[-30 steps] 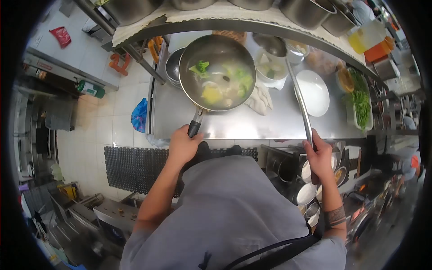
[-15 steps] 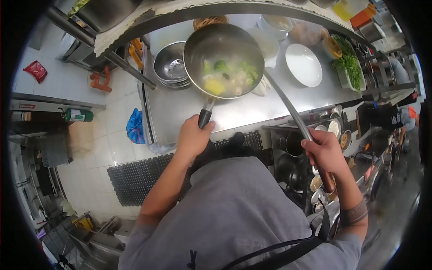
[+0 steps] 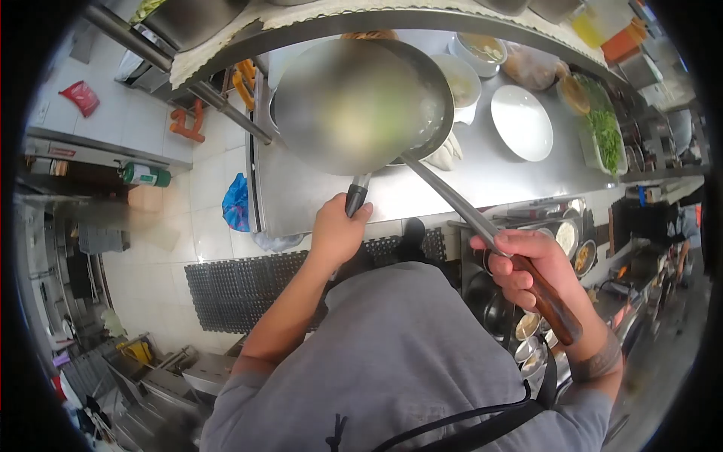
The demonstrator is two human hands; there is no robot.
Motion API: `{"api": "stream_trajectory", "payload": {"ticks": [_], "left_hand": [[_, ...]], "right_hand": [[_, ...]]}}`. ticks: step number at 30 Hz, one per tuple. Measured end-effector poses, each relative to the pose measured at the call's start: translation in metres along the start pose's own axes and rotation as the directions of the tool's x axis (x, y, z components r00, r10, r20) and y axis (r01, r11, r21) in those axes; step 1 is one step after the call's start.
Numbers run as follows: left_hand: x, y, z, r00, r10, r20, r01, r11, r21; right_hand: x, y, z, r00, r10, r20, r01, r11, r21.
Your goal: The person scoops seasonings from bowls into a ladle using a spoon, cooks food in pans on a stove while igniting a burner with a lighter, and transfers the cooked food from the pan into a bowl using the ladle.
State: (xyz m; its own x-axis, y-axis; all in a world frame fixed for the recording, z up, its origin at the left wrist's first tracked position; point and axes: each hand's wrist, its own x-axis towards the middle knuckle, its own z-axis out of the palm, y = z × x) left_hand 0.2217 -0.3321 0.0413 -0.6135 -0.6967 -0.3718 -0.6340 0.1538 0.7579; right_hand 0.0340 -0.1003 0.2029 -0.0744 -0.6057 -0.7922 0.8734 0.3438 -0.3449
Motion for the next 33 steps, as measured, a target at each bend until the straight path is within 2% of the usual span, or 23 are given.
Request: {"api": "stream_trajectory", "payload": {"ticks": [2,6,14,16,18,20,23,28,31,33], "left_hand": [[-0.004,0.001,0.009,1.0,-0.026,-0.006,0.025,0.998,-0.063],[-0.012,0.008,0.027,0.993,-0.116,-0.035,0.105,0.967,-0.233],[-0.019,0.042,0.047,0.963,-0.266,-0.049,0.209,0.847,-0.488],[-0.018,0.048,0.049,0.957,-0.282,-0.064,0.217,0.846,-0.488],[-0.014,0.046,0.053,0.953,-0.294,-0.076,0.223,0.847,-0.483],[-0.006,0.033,0.06,0.952,-0.261,-0.159,0.173,0.889,-0.425],[0.001,0.029,0.061,0.954,-0.23,-0.193,0.13,0.896,-0.426],[0.013,0.019,0.058,0.948,-0.204,-0.243,0.099,0.917,-0.387],[0.014,0.019,0.053,0.95,-0.212,-0.23,0.104,0.908,-0.406],[0.015,0.022,0.05,0.954,-0.213,-0.213,0.103,0.895,-0.435]], "right_hand": [[0.008,-0.014,-0.006,0.993,0.059,0.099,-0.069,0.993,0.099],[0.011,-0.046,-0.012,0.979,0.086,0.186,-0.088,0.996,0.004],[-0.011,-0.105,-0.029,0.989,0.081,0.12,-0.076,0.996,-0.047],[-0.019,-0.117,-0.035,0.99,0.061,0.125,-0.055,0.997,-0.052],[-0.026,-0.129,-0.043,0.982,0.045,0.181,-0.051,0.998,0.025],[-0.03,-0.139,-0.057,0.972,0.037,0.232,-0.054,0.996,0.069],[-0.033,-0.155,-0.072,0.959,-0.014,0.283,-0.011,0.996,0.086],[-0.027,-0.174,-0.094,0.972,-0.068,0.224,0.054,0.996,0.068],[-0.005,-0.181,-0.108,0.981,-0.106,0.163,0.112,0.993,-0.03],[0.017,-0.181,-0.117,0.992,-0.128,0.018,0.129,0.983,-0.129]]}}
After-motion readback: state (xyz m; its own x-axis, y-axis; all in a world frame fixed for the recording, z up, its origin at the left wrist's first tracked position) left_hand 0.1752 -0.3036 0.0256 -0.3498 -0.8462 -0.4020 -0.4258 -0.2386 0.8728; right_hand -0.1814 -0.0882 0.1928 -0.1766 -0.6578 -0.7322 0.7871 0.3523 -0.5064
